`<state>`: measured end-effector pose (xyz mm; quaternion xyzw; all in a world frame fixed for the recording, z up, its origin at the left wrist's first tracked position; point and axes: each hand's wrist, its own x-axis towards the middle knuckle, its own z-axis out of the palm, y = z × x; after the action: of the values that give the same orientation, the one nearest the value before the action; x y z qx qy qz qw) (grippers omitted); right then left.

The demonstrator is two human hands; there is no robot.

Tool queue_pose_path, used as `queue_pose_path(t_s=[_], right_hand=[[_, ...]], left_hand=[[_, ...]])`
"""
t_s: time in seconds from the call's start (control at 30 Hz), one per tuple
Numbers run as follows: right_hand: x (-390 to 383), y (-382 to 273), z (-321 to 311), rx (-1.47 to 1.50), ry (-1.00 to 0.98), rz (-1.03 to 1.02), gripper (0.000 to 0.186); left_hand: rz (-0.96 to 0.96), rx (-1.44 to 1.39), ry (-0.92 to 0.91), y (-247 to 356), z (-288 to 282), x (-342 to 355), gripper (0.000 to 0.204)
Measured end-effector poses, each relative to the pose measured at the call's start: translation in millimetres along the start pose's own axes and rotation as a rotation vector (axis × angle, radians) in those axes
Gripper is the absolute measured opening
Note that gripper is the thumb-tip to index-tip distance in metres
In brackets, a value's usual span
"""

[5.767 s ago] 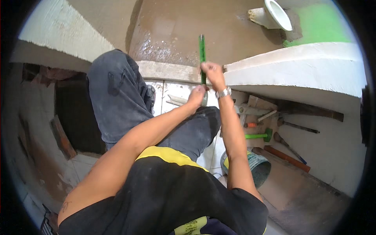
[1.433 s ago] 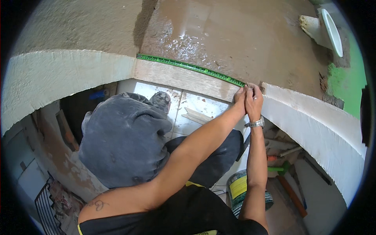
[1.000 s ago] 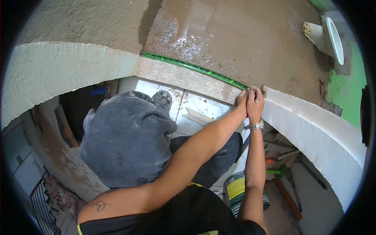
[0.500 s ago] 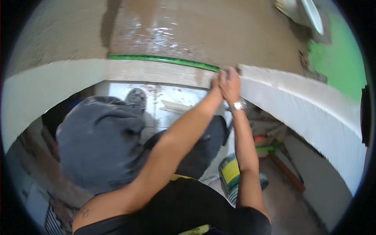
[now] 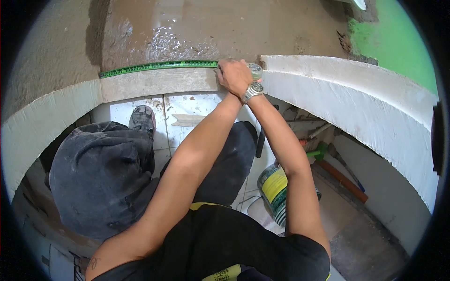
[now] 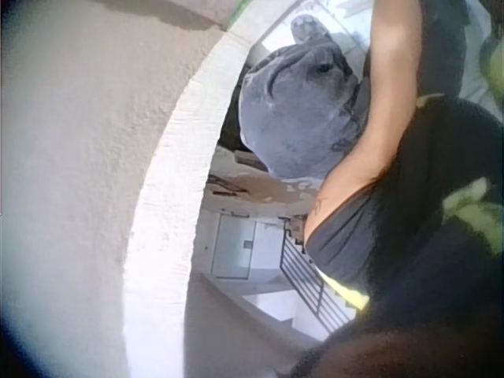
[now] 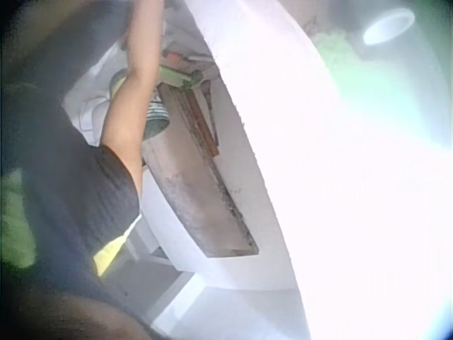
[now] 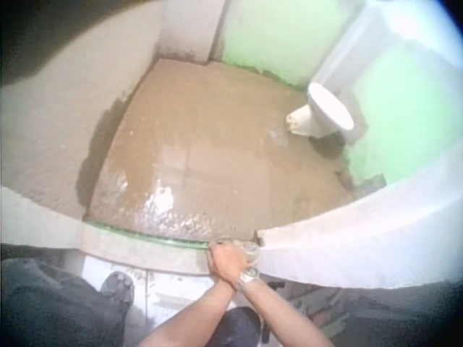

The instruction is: The person is measuring and hammering nails into the base of a wall in a bathroom during renovation.

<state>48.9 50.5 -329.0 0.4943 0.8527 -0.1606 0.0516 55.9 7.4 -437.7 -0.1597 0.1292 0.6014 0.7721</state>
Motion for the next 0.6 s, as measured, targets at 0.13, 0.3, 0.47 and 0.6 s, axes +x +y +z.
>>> queue_pose_path(t_s=[0.13,0.3,0.47,0.6], right_hand=[[7.9,2.4,9.9,0.032,-0.026,0.003,0.021],[10.9,1.1,13.3,0.024,-0.057,0.056,0.022],[12.1,4.0,16.9,0.032,-0.040,0.056,0.024],[13.2,3.2,18.9,0.041,-0.001,0.051,0.026]], left_hand=[[-0.002,0.006,0.009,2.6,3.0,-0.1,0.046],[-0.001,0.007,0.002,6.0,0.2,0.2,0.044],[-0.015,0.014,-0.011,5.1,2.5,4.4,0.042],[-0.016,0.019,-0.018,5.4,3.4,7.3,0.041]])
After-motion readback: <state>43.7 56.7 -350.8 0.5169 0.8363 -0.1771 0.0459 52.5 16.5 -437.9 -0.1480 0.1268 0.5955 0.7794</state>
